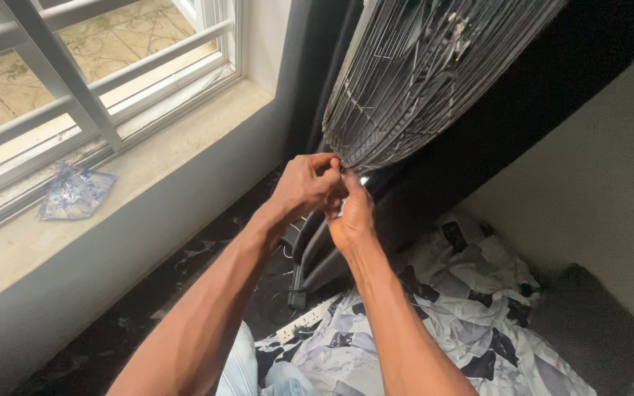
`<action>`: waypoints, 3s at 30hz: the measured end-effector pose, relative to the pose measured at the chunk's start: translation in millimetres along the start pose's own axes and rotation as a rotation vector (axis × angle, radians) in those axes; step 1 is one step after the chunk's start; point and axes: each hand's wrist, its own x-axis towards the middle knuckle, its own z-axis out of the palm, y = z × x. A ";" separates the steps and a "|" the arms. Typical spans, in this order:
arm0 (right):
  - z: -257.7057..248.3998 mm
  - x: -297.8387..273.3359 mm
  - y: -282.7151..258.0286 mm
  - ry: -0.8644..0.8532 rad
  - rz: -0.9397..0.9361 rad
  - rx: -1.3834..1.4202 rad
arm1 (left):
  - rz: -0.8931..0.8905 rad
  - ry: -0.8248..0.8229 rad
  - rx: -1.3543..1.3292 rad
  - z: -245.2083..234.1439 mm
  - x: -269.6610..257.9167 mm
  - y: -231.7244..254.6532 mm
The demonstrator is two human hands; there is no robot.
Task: The person uses a wrench to loosen and remove screws from the front grille of a standing fan. After removing the screws, the person detaches the front grille and sets it aside.
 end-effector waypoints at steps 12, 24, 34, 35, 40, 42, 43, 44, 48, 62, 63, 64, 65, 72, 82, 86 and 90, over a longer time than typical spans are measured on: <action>-1.6 -10.0 -14.3 0.013 -0.066 -0.314 | 0.226 0.058 0.181 -9.8 19.3 -10.5; -9.3 2.7 10.9 0.215 -0.294 -0.541 | 0.475 0.146 0.252 -5.8 18.4 -16.0; -34.0 -21.0 10.7 0.334 -0.164 -0.701 | 0.506 0.292 0.474 13.4 28.6 -27.9; -38.2 -27.4 13.3 0.329 -0.146 -0.718 | 0.501 0.291 0.510 15.8 30.9 -29.0; -52.3 -54.6 22.8 0.364 -0.036 -0.714 | 0.608 0.213 0.444 9.9 32.9 -34.7; -57.1 -66.7 24.4 0.376 -0.021 -0.740 | 0.662 0.212 0.360 7.7 31.1 -32.5; -58.4 -72.2 25.1 0.375 -0.020 -0.755 | 0.668 0.180 0.329 5.9 30.0 -31.0; -57.4 -75.0 24.4 0.378 -0.021 -0.766 | 0.675 0.144 0.298 2.8 28.8 -29.4; -42.1 -94.6 12.6 0.366 -0.123 -0.821 | 0.802 0.028 0.270 -11.8 34.7 -24.4; 131.4 -140.7 -137.0 0.402 -1.047 -0.675 | 0.293 -0.080 0.513 -67.5 29.7 2.3; 138.8 -141.3 -149.4 0.369 -1.100 -0.707 | 0.264 0.005 0.488 -76.0 32.0 6.5; 145.6 -140.0 -158.1 0.355 -1.132 -0.710 | 0.209 0.070 0.443 -83.7 36.0 10.7; 152.4 -137.0 -164.1 0.341 -1.163 -0.714 | 0.155 0.134 0.397 -92.5 43.2 15.8; 191.0 -129.8 -183.7 0.310 -1.307 -0.702 | 0.499 0.427 0.239 -116.9 153.3 88.8; 233.6 -118.2 -158.2 0.622 -1.359 -0.706 | 0.509 0.196 -0.189 -68.9 288.4 216.3; 231.5 -108.9 -135.3 0.717 -1.494 -0.898 | 0.383 0.119 -0.299 -46.5 336.8 256.0; 235.0 -106.3 -115.2 0.832 -1.412 -1.041 | 0.573 0.096 -0.312 -38.5 368.2 270.3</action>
